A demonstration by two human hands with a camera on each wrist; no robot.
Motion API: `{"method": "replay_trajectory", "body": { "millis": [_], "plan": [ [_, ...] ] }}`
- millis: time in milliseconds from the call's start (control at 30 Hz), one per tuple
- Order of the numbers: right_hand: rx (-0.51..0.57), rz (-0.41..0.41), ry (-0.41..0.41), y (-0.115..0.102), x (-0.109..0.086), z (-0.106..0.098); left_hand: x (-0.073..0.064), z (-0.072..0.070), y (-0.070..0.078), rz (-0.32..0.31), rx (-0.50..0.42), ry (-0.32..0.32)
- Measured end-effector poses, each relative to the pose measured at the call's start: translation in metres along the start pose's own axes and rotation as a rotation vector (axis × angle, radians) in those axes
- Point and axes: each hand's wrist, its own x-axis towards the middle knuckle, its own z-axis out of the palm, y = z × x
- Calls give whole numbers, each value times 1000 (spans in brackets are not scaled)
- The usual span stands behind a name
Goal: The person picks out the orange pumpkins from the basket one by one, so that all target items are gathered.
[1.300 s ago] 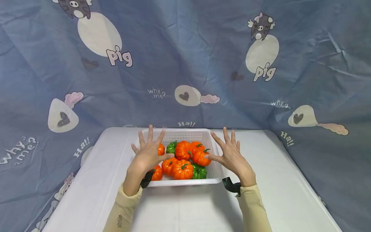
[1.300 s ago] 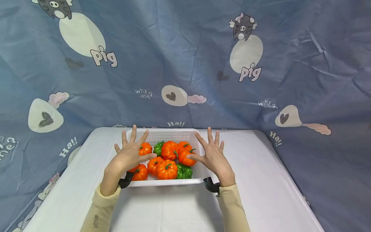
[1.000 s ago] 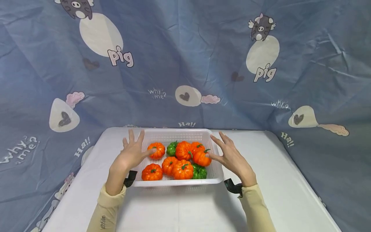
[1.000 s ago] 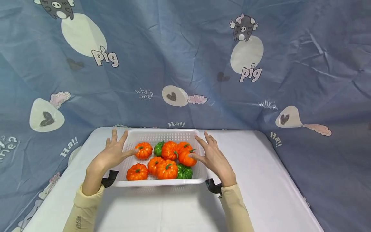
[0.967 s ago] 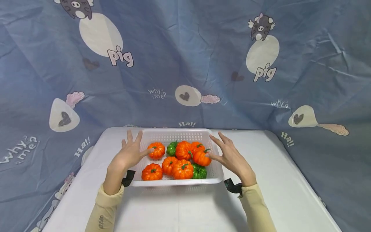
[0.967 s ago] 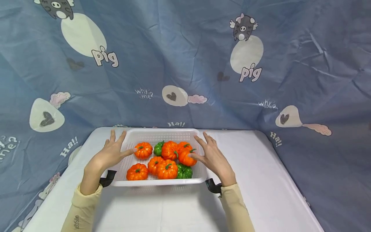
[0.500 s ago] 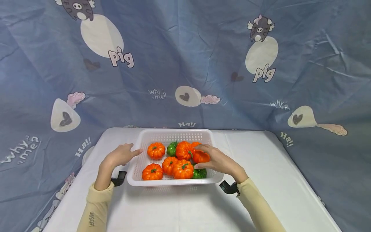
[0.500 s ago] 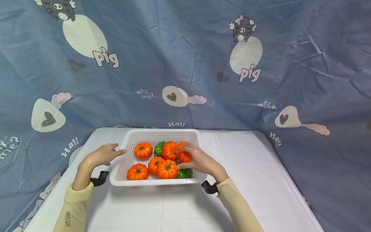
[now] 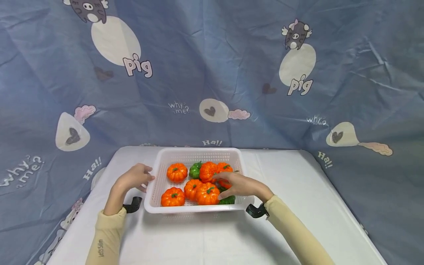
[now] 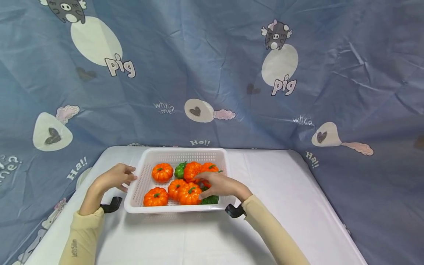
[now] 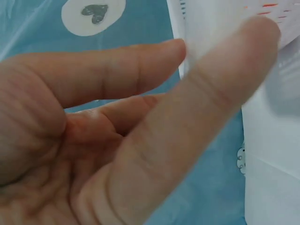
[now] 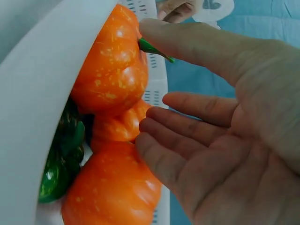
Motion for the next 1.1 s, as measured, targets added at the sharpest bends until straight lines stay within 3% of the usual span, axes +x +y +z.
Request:
{"method": "replay_trajectory", "body": {
  "millis": [200, 633, 1100],
  "plan": [
    [27, 15, -67, -2, 11, 2, 1, -3, -4, 22, -74, -21],
    [-99, 37, -175, 3, 27, 8, 6, -5, -11, 6, -113, -47],
    [-78, 5, -119, 3, 22, 11, 3, -4, -10, -7, -128, -38]
  ]
}}
